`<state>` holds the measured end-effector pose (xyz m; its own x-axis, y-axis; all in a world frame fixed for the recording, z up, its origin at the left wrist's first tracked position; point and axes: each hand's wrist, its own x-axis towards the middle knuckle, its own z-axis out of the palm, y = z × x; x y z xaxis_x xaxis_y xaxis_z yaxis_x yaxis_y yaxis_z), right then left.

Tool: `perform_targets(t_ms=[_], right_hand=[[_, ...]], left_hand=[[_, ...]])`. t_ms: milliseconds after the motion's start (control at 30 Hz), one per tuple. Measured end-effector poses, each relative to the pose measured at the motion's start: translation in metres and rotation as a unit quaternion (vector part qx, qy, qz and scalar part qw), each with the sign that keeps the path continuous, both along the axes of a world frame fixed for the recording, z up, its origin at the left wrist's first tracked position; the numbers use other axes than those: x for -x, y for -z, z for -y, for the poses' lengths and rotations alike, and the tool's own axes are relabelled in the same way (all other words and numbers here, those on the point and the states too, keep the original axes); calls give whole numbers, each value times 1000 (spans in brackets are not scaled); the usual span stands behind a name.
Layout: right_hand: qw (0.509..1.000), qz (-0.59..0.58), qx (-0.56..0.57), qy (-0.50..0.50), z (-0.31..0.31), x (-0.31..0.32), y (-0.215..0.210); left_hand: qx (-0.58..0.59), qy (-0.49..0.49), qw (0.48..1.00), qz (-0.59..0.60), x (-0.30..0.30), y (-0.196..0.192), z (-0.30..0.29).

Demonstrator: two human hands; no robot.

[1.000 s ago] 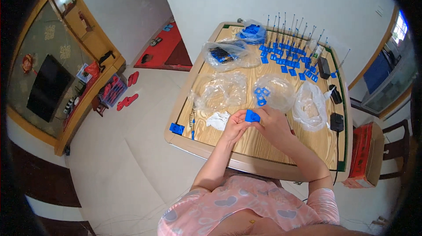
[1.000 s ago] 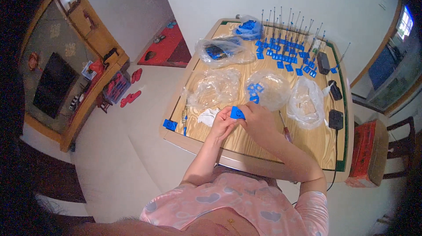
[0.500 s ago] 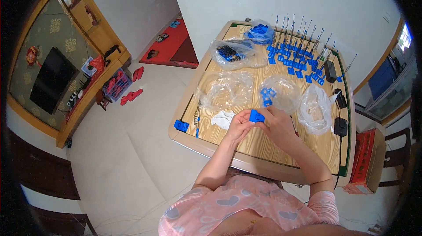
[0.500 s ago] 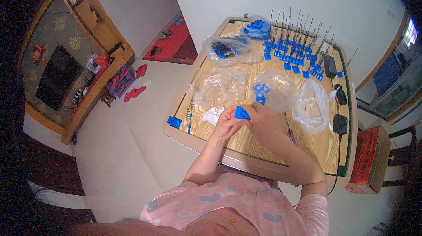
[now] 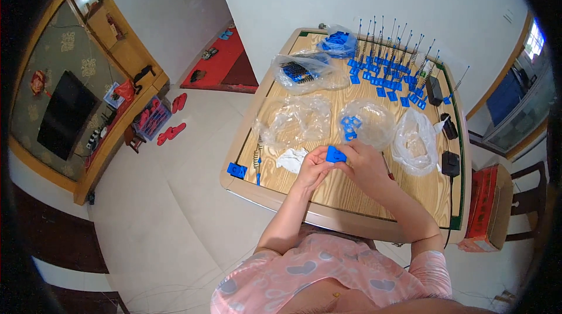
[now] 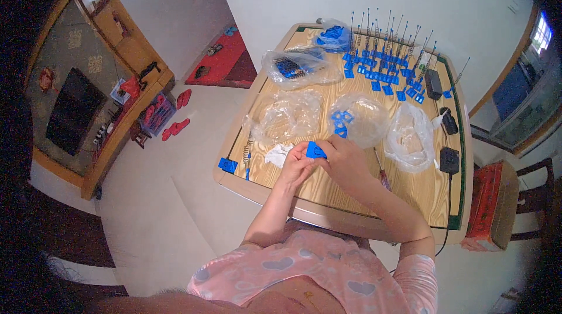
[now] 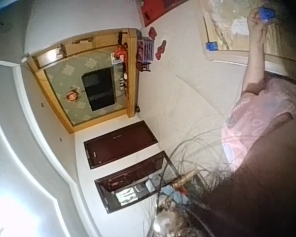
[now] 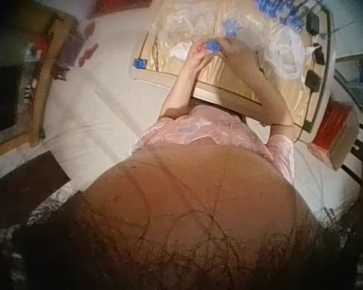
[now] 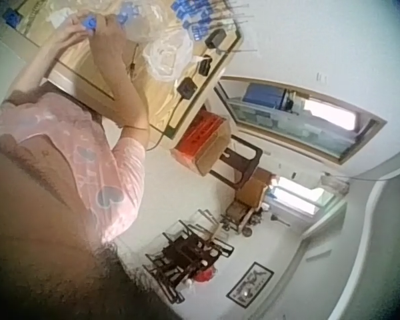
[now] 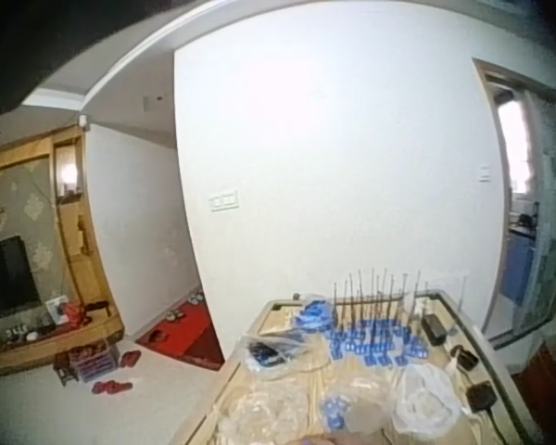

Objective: The person assembles small blue plastic components onto metal rods by hand, securing them with adhesive from a glue bottle.

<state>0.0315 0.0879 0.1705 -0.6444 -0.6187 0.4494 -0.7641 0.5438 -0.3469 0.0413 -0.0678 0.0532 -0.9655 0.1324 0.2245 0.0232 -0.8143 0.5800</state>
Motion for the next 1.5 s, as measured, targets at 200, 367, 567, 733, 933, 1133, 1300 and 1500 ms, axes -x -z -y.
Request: perform_targets(t_ms=[200,367,567,733,933,1133,1300,1500], right_hand=[[1000,1,11,-4,0,0,1],[1000,9,4,1,-2,-1,1],[1000,2,3,3,-3,-1,2],[1000,8,-1,6,-3,-1,1],[1000,2,3,11,-3,0,5],[1000,11,28,7,-4,6,16],[999,-22,2,24,-6,12,22],[1000,-14,4,27,-8,11,27]], left_hand=[[1,0,1000,-13,1,4,0],[9,-4,1000,-11,0,0,-1],[6,2,1000,-10,0,-3,-1],[18,-11,1000,-5,0,-2,-1],[33,-7,999,6,-2,-2,0],[71,-18,997,28,-3,1,0],[89,-23,995,43,-8,-10,-4],[58,-39,995,74,-13,-19,-10]])
